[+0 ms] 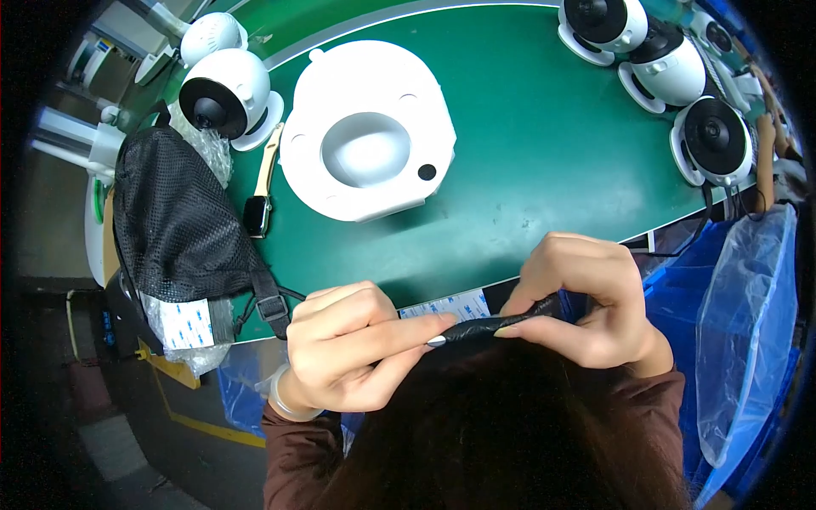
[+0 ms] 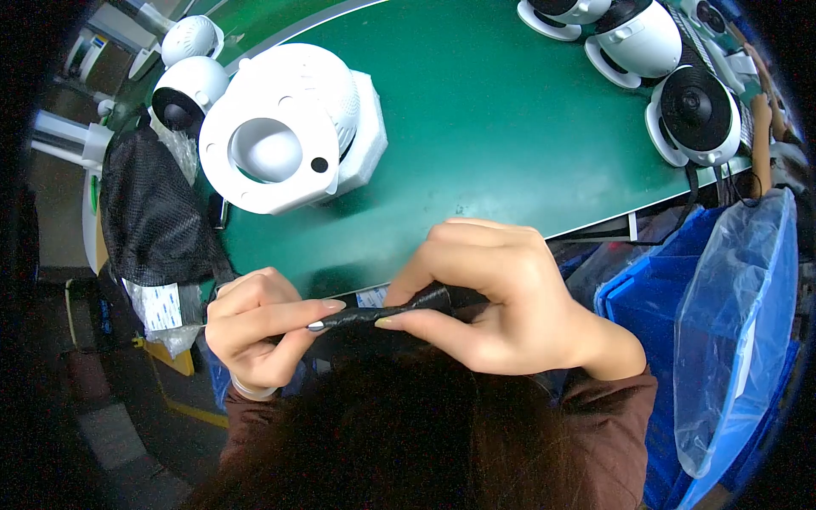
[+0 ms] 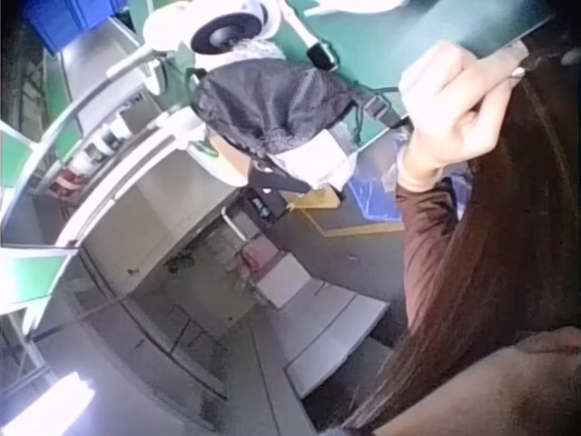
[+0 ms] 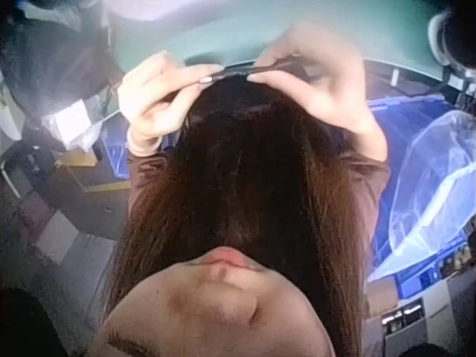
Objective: Applying small black adhesive rubber feet to the base of white security cameras.
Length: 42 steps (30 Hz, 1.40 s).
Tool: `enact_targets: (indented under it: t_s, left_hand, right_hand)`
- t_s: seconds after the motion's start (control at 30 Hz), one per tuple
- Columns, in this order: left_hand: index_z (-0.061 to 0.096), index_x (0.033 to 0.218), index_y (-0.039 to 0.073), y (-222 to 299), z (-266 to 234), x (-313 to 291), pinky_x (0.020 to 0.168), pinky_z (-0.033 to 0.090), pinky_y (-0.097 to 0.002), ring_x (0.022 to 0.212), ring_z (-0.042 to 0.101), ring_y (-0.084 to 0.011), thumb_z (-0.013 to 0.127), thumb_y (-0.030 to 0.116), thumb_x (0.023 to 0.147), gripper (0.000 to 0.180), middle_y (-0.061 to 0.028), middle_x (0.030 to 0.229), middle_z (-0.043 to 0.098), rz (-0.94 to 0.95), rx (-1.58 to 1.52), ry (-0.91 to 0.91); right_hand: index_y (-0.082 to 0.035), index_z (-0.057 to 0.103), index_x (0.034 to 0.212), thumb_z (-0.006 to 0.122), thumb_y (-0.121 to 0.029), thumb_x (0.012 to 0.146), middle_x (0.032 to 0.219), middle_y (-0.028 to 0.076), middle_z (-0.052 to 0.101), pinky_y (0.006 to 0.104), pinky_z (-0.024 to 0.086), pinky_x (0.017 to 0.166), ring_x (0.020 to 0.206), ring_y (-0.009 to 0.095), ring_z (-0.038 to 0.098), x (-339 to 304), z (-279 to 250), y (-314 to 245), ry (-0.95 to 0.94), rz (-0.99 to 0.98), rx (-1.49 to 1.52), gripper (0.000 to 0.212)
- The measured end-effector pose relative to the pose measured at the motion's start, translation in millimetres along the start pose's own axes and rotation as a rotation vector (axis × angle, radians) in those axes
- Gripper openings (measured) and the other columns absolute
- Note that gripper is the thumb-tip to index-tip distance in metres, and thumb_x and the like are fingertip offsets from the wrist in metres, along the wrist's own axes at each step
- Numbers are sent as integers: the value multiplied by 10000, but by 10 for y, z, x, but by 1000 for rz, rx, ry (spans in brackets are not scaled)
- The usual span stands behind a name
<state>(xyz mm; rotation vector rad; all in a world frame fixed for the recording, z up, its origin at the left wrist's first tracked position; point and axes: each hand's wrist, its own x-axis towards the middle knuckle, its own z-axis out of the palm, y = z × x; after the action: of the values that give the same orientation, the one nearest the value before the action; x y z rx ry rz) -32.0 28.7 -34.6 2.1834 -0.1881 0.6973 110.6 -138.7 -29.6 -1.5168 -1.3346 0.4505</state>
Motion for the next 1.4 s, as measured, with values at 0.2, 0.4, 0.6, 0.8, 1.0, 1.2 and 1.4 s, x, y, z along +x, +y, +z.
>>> enact_targets:
  t_s: [0.2, 0.4, 0.6, 0.8, 1.0, 1.2, 1.4]
  left_hand:
    - [645, 752, 15, -17, -7, 80, 384, 318, -237, 418, 421, -129, 627, -47, 502, 258, -20, 511, 429, 20, 66, -18]
    - [617, 752, -9, -9, 9, 115, 389, 322, -245, 424, 429, -154, 627, -56, 504, 253, -39, 523, 431, 91, 136, -32]
    - [604, 771, -15, 2, 10, 114, 409, 360, -266, 457, 463, -181, 622, -76, 520, 259, -57, 563, 457, 72, 148, -38]
    - [580, 782, -18, -36, -15, 134, 437, 383, -275, 498, 490, -199, 626, -74, 549, 244, -72, 606, 481, 70, 170, -63]
    - [567, 776, -31, -66, -9, 117, 427, 376, -286, 487, 479, -216, 636, -75, 561, 230, -84, 604, 477, 106, 119, -10]
    - [607, 767, -29, 11, 22, 51, 452, 410, -265, 512, 526, -196, 635, -63, 571, 202, -77, 587, 512, 164, 8, -41]
    - [595, 721, -24, -140, -11, -68, 435, 393, -235, 490, 527, -171, 645, -89, 576, 167, -87, 592, 545, -116, 68, 206]
  right_hand:
    - [-119, 663, 750, 716, -213, 550, 793, 29, 568, 331, 413, 674, 733, 195, 513, 99, 24, -204, 112, -174, -426, 227]
    - [-126, 650, 737, 701, -142, 531, 645, -1, 480, 271, 353, 531, 597, 160, 420, 196, 49, -229, 71, -283, -624, 212]
    - [-96, 610, 688, 678, -91, 538, 624, 8, 458, 264, 311, 443, 548, 169, 401, 320, 38, -209, 18, -305, -532, 164]
    - [-91, 592, 667, 682, -81, 523, 620, 11, 451, 261, 313, 430, 542, 170, 407, 420, -7, -200, -53, -319, -551, 170]
    - [-103, 585, 653, 661, -48, 526, 610, 16, 447, 267, 327, 445, 549, 174, 431, 492, -50, -274, -134, -245, -513, 158]
    - [-55, 557, 717, 578, -8, 656, 625, 17, 518, 216, 366, 466, 565, 123, 498, 601, -195, -104, 129, -152, -366, 80]
    - [32, 567, 871, 558, -72, 782, 777, 91, 620, 180, 468, 550, 685, 113, 604, 658, -264, 102, 370, 151, 312, 137]
